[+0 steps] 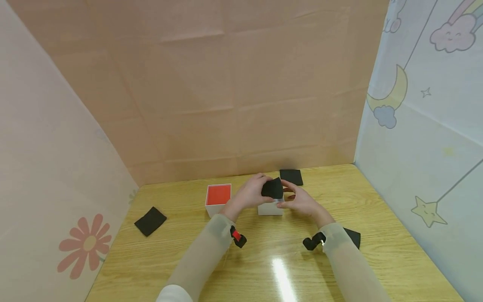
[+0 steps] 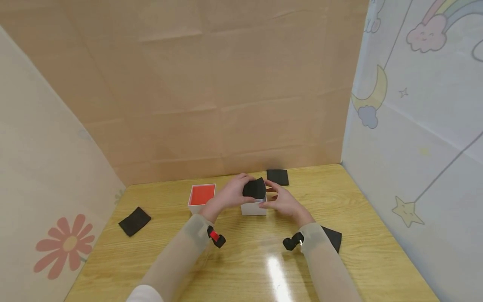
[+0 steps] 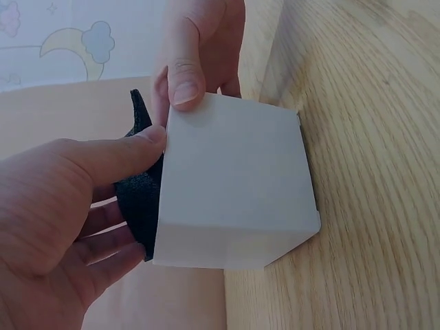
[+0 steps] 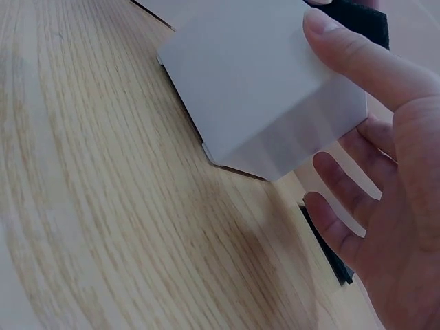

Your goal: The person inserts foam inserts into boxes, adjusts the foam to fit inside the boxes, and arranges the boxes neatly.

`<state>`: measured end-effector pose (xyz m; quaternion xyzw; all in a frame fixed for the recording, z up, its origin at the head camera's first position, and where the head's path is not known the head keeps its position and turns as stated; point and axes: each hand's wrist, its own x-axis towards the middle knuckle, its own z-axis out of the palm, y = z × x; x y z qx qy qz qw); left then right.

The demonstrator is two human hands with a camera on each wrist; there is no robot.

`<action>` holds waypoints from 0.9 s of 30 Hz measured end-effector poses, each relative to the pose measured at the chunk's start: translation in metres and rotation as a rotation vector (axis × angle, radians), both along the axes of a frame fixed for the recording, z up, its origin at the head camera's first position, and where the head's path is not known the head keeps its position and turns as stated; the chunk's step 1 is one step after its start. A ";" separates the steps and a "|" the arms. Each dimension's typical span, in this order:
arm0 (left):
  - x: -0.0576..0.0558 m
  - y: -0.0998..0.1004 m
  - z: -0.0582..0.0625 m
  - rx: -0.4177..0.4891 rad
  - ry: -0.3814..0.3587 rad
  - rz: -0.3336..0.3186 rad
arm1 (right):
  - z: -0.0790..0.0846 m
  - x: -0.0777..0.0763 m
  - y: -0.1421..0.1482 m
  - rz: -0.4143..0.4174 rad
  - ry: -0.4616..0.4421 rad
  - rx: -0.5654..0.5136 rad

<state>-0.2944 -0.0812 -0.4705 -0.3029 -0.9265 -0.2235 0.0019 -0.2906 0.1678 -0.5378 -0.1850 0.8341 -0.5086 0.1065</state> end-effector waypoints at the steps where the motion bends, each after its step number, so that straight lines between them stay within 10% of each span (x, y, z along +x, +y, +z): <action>1: 0.000 0.000 0.000 -0.006 -0.001 -0.001 | 0.000 0.000 0.000 0.000 -0.001 0.004; 27: 0.010 0.013 0.013 -0.233 -0.062 0.059 | 0.002 0.001 0.003 0.009 -0.019 -0.020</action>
